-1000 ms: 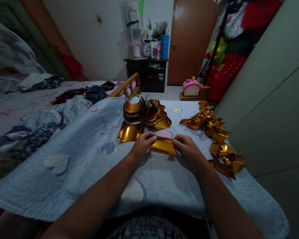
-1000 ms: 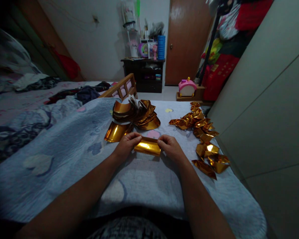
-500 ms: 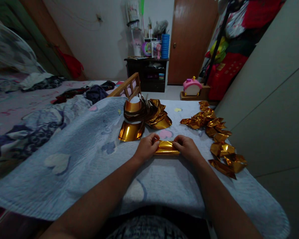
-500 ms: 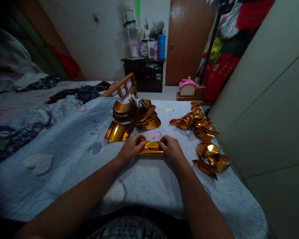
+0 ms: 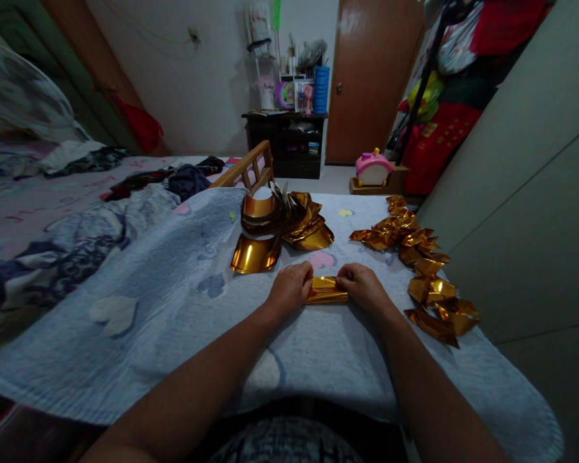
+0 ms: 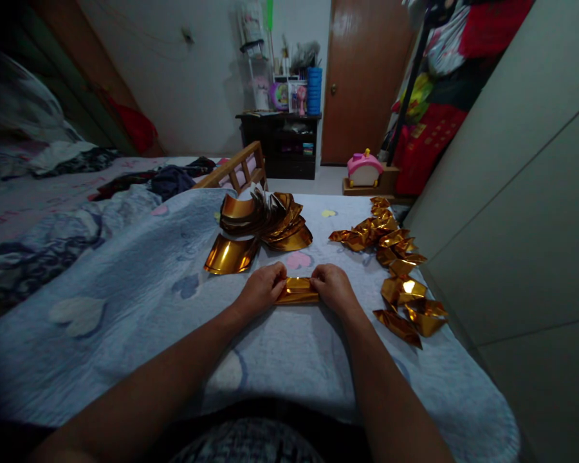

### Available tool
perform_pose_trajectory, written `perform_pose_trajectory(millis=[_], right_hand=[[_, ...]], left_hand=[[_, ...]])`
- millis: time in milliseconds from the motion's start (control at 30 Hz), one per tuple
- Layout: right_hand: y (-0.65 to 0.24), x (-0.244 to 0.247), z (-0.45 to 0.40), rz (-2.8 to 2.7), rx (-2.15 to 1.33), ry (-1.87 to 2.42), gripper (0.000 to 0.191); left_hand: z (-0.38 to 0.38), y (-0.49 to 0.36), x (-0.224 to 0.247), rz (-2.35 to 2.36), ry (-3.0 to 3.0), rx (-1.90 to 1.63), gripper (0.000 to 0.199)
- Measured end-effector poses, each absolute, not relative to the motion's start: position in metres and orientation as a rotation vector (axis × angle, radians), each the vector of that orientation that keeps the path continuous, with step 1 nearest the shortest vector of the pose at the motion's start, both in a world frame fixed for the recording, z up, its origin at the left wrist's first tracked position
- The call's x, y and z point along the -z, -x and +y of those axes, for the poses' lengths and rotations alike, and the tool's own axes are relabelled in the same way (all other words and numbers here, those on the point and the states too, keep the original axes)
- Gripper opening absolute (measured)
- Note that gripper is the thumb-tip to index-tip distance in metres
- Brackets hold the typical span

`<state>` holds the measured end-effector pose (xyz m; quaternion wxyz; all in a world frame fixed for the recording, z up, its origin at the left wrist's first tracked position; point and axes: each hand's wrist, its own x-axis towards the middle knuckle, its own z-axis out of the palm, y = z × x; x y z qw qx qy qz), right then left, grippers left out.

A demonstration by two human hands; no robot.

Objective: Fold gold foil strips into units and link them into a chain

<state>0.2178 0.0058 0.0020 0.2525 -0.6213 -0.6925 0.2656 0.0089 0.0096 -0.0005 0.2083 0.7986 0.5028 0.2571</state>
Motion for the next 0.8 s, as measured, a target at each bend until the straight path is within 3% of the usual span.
perform_pose_trajectory(millis=[167,300,567,800], right_hand=[[-0.2150,-0.0028,0.0052,-1.951,-0.643,1.750,0.010],[-0.2137,-0.0019,0.0050,-1.967,-0.605,1.786,0.010],[-0.2142,-0.0003,0.0054,-1.976,-0.584,1.798,0.011],[-0.2141,-0.0013,0.0055,-1.985,-0.568,1.795,0.011]], left_hand=[[0.0098,-0.0079,0.0025,1.472,-2.386,-0.539,0.007],[0.0102,-0.0068,0.0040,1.514,-2.400,-0.611,0.009],[0.0127,-0.0046,0.0021,1.178,-2.391,-0.586,0.026],[0.0118,-0.0046,0.0017,1.169,-2.379,-0.542,0.016]])
